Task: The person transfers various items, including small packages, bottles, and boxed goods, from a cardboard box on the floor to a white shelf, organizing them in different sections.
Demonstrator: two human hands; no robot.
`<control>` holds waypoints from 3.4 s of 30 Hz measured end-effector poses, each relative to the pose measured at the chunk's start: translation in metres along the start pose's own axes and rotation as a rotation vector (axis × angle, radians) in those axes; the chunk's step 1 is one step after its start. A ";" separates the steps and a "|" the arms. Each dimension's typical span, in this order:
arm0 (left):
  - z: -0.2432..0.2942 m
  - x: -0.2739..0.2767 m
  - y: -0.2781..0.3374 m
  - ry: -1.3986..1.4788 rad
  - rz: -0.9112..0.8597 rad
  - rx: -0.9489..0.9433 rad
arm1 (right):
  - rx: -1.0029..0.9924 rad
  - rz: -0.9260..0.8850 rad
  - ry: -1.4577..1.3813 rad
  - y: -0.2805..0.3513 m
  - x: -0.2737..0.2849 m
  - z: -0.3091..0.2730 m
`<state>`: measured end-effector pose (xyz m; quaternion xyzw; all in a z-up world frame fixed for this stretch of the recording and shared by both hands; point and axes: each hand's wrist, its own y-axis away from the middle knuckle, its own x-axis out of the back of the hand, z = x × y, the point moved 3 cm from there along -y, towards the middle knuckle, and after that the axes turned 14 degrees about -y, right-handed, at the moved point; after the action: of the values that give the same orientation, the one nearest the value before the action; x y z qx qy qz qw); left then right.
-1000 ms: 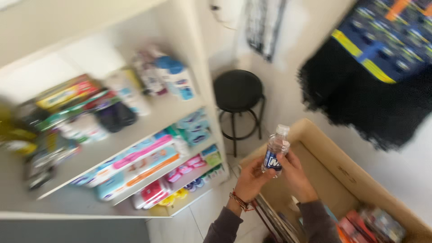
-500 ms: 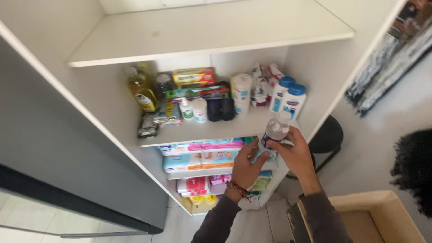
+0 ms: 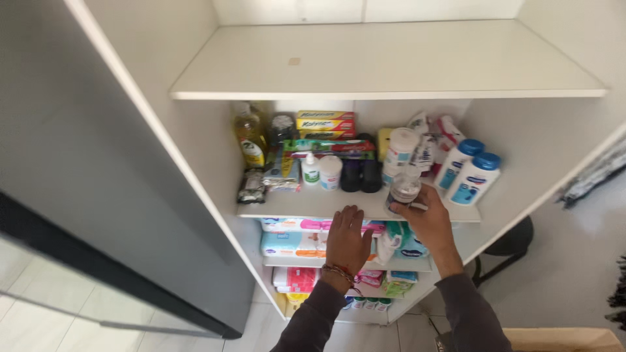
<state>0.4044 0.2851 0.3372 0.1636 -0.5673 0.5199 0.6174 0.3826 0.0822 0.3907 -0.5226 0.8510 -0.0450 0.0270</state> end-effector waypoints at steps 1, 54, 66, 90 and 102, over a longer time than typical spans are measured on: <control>-0.005 0.001 0.001 -0.003 0.002 0.017 | -0.004 -0.017 0.002 0.000 -0.011 0.004; 0.002 -0.042 0.177 0.317 -0.261 -0.307 | -0.496 0.231 0.019 0.317 0.017 0.207; 0.148 -0.156 0.382 0.350 -1.272 -1.000 | -0.560 0.830 -0.303 0.580 0.188 0.272; 0.434 -0.249 0.470 0.379 -1.475 -0.946 | -0.809 1.589 -0.214 0.665 0.518 0.322; 0.538 -0.455 0.516 0.352 -1.448 -0.771 | -0.811 1.652 -0.427 0.678 0.567 0.412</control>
<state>-0.2236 -0.1388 -0.0959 0.1814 -0.3556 -0.2171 0.8908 -0.4370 -0.1388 -0.0891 0.2793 0.8796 0.3845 0.0220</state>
